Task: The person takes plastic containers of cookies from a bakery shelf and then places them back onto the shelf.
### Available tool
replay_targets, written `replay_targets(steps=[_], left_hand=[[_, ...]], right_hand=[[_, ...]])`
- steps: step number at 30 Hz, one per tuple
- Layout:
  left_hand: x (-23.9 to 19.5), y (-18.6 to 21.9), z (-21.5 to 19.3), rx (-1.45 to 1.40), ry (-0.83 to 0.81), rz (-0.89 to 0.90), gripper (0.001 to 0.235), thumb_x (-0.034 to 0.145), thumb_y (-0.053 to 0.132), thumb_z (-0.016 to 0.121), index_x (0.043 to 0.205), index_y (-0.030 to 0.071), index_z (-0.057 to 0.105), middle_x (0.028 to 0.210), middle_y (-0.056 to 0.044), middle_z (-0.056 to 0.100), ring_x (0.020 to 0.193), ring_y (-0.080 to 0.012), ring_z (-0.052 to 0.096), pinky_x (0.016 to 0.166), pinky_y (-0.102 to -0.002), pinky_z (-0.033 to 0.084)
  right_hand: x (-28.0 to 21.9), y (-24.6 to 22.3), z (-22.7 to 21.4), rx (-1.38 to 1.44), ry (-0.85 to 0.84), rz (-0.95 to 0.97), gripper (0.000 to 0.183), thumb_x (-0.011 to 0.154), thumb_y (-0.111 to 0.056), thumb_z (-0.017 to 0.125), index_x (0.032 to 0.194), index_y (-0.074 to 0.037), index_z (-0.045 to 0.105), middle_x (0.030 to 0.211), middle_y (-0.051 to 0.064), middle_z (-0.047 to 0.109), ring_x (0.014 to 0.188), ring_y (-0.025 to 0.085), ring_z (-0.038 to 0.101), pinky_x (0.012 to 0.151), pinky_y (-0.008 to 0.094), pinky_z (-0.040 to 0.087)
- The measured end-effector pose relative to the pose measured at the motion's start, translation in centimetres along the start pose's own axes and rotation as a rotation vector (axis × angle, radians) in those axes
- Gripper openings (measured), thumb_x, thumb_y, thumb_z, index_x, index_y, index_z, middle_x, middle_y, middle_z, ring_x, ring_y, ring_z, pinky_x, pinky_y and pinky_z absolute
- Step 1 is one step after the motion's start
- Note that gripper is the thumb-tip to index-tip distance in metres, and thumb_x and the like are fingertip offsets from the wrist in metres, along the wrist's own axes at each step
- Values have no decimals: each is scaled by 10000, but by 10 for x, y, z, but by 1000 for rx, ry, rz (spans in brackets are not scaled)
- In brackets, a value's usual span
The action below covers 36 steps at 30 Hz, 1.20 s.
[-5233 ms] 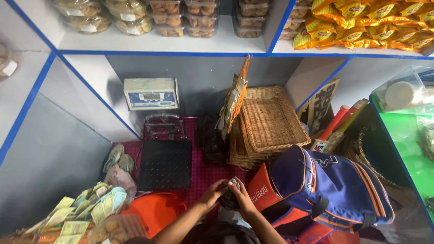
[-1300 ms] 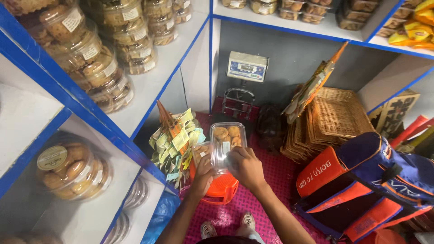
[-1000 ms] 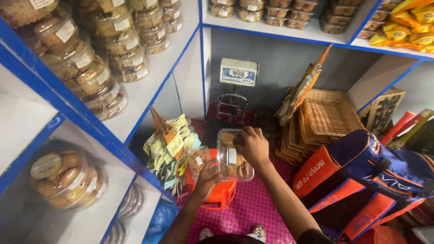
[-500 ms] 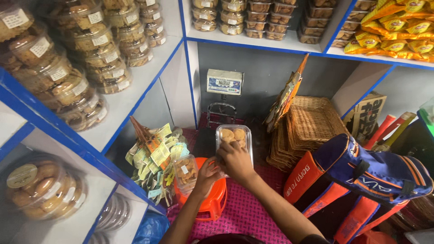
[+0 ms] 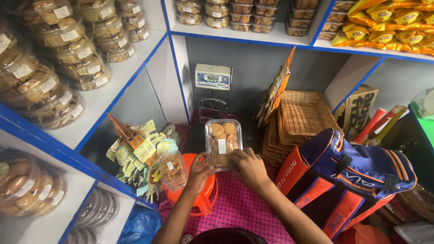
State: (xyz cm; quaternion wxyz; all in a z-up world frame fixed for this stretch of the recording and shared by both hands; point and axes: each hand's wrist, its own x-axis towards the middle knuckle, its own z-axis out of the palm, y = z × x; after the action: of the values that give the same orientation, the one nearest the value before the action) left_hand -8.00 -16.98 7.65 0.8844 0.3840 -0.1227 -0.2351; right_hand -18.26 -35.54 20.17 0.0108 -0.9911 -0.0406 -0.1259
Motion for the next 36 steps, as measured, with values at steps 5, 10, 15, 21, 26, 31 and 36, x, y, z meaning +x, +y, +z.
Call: replay_targets(steps=[5, 10, 15, 21, 26, 31, 36], left_hand=[[12, -26, 1, -10, 20, 16, 654, 802, -57, 755, 1381, 101, 494, 1155, -122, 658, 922, -206, 731, 779, -360, 684], [18, -44, 25, 7, 37, 27, 639, 810, -61, 744, 1375, 103, 496, 1123, -112, 658, 929, -189, 718, 805, -375, 674], [19, -52, 51, 10, 76, 43, 646, 812, -52, 742, 1386, 117, 500, 1141, -115, 643, 936, -185, 699, 833, -393, 670], [17, -48, 93, -16, 103, 67, 626, 835, -15, 730, 1389, 151, 491, 1171, -142, 648, 999, -247, 717, 902, -494, 628], [24, -64, 107, 8, 140, 45, 640, 844, 22, 738, 1403, 165, 462, 1199, -155, 635, 1034, -254, 709, 905, -458, 627], [39, -81, 117, 42, 99, 11, 680, 819, 77, 794, 1411, 139, 465, 1175, -146, 636, 999, -217, 700, 862, -398, 649], [59, -93, 132, -9, 90, -16, 651, 835, 35, 765, 1410, 143, 480, 1165, -142, 640, 960, -200, 707, 851, -420, 657]], right_hand=[[-21, 34, -5, 9, -66, 109, 406, 717, -325, 731, 1119, -270, 730, 1192, -56, 639, 1190, 258, 580, 801, 428, 626], [-39, 67, -9, 19, -63, 204, 399, 718, -349, 718, 1111, -279, 720, 1202, -78, 622, 1208, 241, 578, 818, 420, 629], [-64, 107, -4, 8, -58, 299, 436, 709, -349, 733, 1135, -257, 722, 1209, -57, 633, 1200, 248, 594, 835, 424, 635], [-96, 134, 11, 248, -112, 486, 449, 691, -388, 731, 1125, -278, 701, 1126, -53, 642, 1133, 251, 631, 858, 457, 636], [-102, 145, 27, 861, 124, 625, 424, 680, -273, 753, 1089, -163, 728, 1052, 112, 685, 1054, 398, 680, 796, 558, 569], [-84, 140, 0, 859, 295, 704, 375, 757, -387, 820, 1043, -157, 745, 995, 117, 686, 1003, 374, 692, 862, 480, 554], [-72, 137, -23, 705, 233, 764, 457, 768, -496, 817, 1066, -161, 729, 1058, 99, 687, 1028, 411, 679, 896, 556, 554]])
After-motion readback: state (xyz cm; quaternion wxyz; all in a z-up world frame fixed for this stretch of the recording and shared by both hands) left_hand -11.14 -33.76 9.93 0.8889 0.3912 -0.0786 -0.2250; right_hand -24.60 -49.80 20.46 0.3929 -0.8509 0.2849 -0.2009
